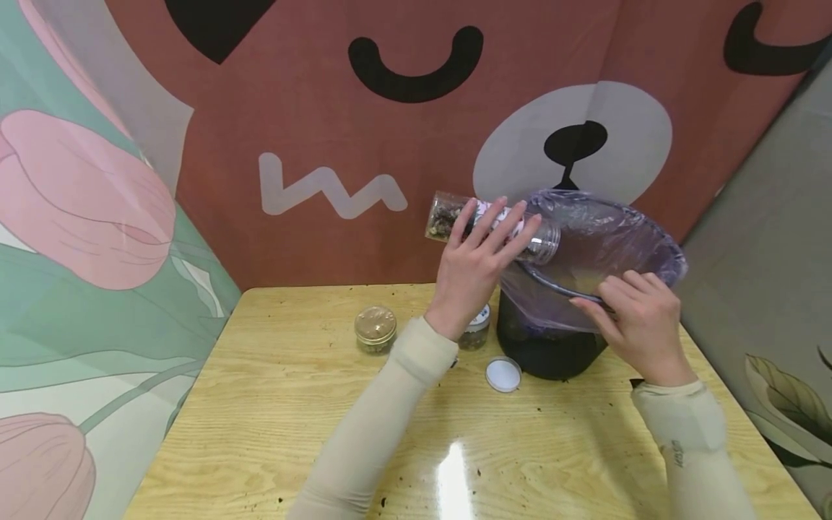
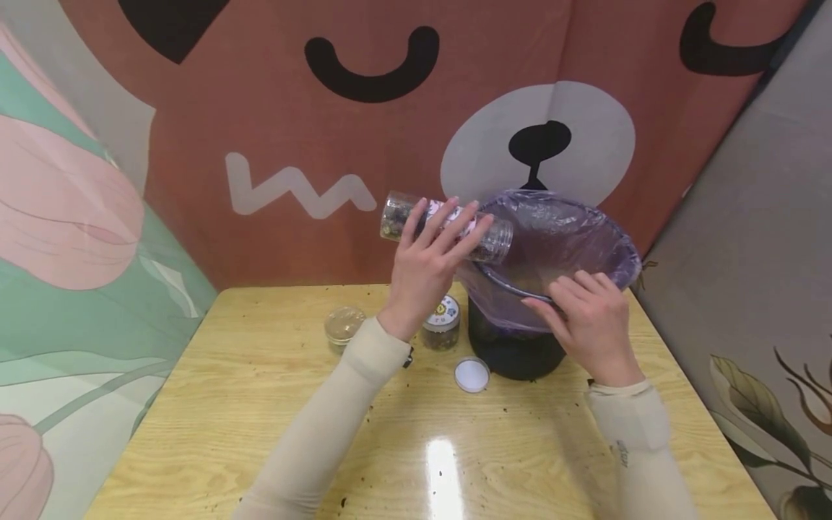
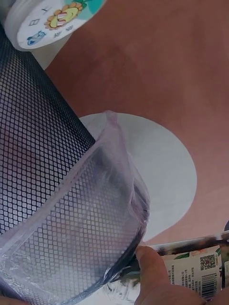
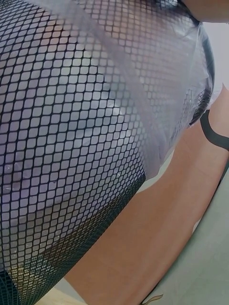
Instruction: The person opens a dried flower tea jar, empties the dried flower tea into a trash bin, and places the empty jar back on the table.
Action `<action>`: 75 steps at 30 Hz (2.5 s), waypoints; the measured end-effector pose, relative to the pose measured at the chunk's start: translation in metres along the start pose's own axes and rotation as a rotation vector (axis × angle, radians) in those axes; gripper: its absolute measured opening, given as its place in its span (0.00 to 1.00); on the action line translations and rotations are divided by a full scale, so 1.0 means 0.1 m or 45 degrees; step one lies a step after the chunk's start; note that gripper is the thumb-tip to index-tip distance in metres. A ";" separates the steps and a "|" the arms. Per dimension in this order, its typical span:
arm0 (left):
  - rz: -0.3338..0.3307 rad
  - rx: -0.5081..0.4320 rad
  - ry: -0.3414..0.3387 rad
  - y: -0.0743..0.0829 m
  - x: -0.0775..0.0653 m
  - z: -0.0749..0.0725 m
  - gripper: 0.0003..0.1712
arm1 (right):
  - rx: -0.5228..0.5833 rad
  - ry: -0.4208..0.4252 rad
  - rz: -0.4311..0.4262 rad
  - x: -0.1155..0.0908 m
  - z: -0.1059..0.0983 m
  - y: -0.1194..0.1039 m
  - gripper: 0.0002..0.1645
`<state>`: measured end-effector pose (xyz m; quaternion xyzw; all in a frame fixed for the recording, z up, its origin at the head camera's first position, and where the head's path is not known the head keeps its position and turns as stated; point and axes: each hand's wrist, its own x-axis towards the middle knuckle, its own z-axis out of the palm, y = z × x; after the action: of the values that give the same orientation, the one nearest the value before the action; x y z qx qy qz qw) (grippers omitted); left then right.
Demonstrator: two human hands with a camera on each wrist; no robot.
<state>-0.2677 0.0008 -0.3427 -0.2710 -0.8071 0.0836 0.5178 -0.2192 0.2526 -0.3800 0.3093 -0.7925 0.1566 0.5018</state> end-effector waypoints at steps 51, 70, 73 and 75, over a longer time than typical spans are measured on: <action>0.266 0.184 0.006 0.08 0.13 -0.03 0.32 | -0.012 -0.034 -0.013 0.01 -0.04 -0.01 0.38; 0.354 0.212 -0.036 0.07 0.15 -0.05 0.34 | -0.001 -0.028 -0.015 0.01 -0.04 -0.01 0.38; 0.360 0.226 -0.073 0.07 0.14 -0.06 0.34 | 0.006 -0.034 -0.019 0.01 -0.04 -0.02 0.37; 0.361 0.223 -0.082 0.08 0.13 -0.06 0.34 | 0.008 -0.036 -0.023 0.00 -0.04 -0.03 0.37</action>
<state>-0.2638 0.0130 -0.3329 -0.3333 -0.7665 0.2344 0.4964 -0.2148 0.2528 -0.3780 0.3202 -0.7961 0.1502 0.4910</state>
